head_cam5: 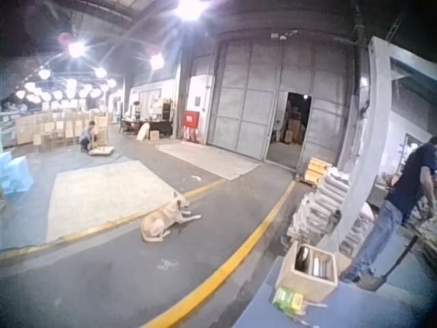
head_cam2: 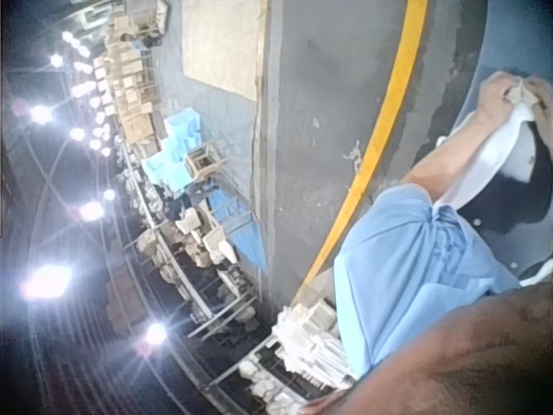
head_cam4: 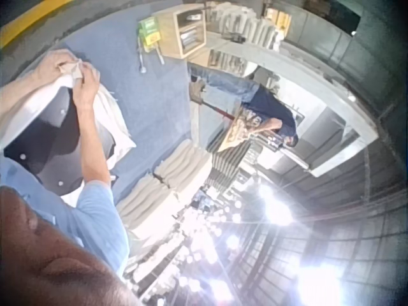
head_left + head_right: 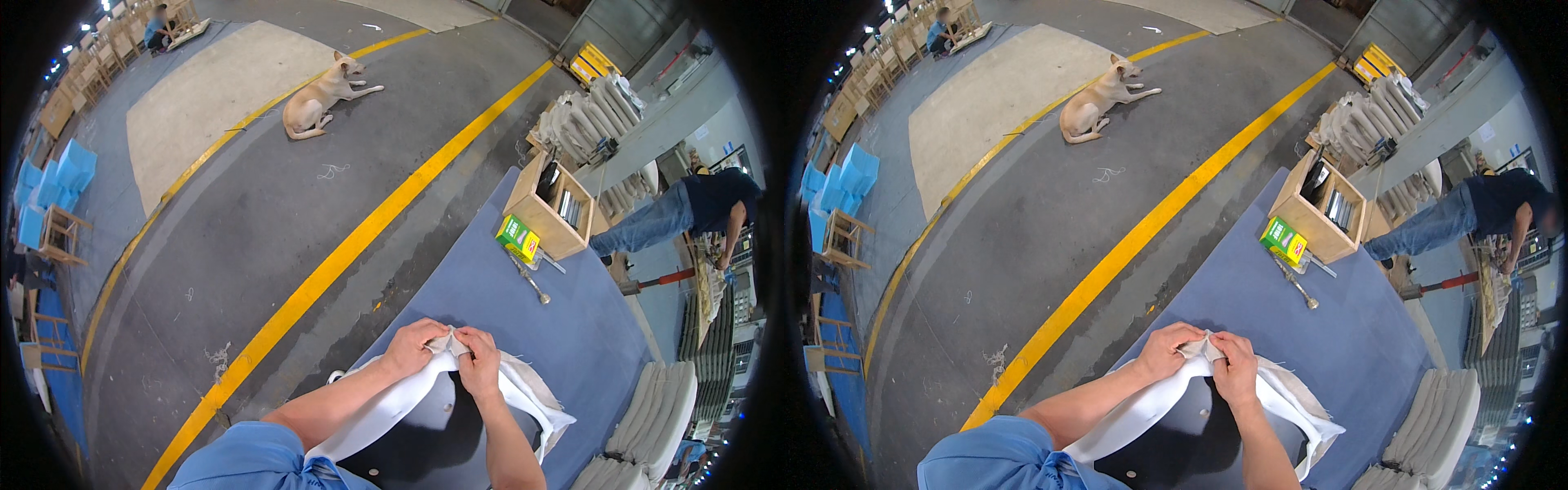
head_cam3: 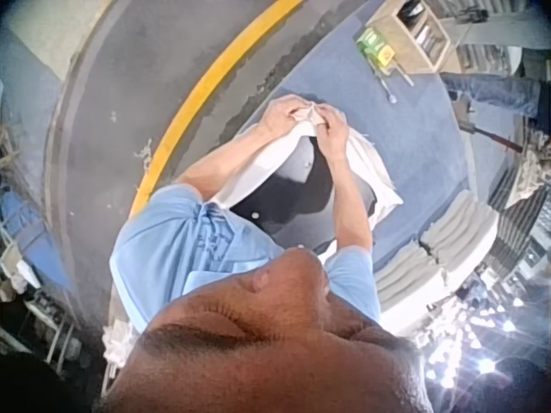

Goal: The person covers a black chair seat with white fabric, folds the edges, and uses a staple gun to secure the fabric to the underside. The person repeatedly flips the seat to adjust and staple the fabric.

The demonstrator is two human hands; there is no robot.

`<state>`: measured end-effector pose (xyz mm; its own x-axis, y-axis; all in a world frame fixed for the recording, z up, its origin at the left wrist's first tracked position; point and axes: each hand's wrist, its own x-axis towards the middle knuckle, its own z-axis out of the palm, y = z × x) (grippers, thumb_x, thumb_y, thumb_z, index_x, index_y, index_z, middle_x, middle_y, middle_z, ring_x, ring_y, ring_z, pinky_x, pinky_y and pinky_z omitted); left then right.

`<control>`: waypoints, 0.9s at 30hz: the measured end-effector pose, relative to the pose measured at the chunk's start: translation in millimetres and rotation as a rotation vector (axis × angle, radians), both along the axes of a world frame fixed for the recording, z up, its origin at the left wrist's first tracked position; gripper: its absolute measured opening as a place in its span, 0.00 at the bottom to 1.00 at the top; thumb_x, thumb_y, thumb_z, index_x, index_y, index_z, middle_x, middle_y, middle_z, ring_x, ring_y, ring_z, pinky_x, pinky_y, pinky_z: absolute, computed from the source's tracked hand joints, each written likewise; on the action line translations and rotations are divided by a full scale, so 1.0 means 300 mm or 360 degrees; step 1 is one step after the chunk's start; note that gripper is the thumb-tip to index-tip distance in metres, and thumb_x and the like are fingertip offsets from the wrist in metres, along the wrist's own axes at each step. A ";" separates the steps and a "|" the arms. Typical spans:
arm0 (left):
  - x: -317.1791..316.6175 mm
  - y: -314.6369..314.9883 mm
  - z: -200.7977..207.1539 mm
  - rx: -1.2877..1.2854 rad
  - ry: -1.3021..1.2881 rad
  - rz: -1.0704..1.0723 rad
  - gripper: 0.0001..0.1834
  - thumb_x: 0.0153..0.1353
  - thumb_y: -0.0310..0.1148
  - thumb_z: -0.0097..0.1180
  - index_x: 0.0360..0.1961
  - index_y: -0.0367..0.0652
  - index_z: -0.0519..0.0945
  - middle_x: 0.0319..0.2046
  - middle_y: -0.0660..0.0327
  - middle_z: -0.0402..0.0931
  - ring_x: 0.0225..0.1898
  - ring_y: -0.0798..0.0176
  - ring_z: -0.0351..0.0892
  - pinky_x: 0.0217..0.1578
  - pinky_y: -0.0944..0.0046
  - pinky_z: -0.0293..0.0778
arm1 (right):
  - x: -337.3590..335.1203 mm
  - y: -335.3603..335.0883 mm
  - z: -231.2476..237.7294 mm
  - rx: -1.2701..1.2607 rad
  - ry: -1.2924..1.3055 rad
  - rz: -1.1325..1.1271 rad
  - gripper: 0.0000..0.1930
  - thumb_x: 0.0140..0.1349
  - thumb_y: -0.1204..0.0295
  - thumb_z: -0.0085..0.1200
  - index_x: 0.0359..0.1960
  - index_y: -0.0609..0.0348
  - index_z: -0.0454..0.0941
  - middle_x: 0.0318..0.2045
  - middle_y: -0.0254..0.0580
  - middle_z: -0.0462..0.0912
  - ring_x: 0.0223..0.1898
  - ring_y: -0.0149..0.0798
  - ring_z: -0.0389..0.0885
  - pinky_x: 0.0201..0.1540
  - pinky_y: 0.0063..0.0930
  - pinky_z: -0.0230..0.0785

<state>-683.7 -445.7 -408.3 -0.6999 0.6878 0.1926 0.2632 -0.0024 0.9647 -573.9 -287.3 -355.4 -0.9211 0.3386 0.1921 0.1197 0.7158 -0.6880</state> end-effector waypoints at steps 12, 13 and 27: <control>-0.013 -0.033 0.032 -0.0162 0.0177 -0.0191 0.23 0.55 0.17 0.62 0.53 0.41 0.83 0.56 0.54 0.83 0.58 0.49 0.83 0.57 0.56 0.82 | 0.010 -0.016 0.002 0.0021 0.0051 -0.0007 0.15 0.52 0.86 0.53 0.42 0.62 0.83 0.47 0.47 0.88 0.49 0.55 0.84 0.55 0.44 0.77; -0.011 -0.031 0.036 -0.0162 0.0169 -0.0188 0.23 0.54 0.17 0.62 0.54 0.41 0.83 0.56 0.54 0.83 0.58 0.49 0.83 0.57 0.56 0.82 | 0.011 -0.013 0.001 0.0028 0.0049 -0.0009 0.16 0.52 0.87 0.52 0.42 0.62 0.84 0.47 0.47 0.88 0.48 0.55 0.84 0.55 0.43 0.77; -0.014 -0.027 0.056 -0.0222 0.0234 -0.0230 0.26 0.52 0.15 0.58 0.54 0.43 0.81 0.60 0.56 0.82 0.59 0.50 0.83 0.54 0.55 0.83 | -0.002 -0.013 -0.005 0.0112 0.0041 0.0007 0.24 0.49 0.87 0.50 0.48 0.60 0.87 0.47 0.47 0.85 0.48 0.54 0.81 0.54 0.44 0.77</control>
<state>-688.0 -453.9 -391.6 -0.5636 0.8059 0.1812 0.4073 0.0803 0.9098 -574.5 -291.3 -356.8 -0.9169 0.3194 0.2392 0.0992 0.7631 -0.6386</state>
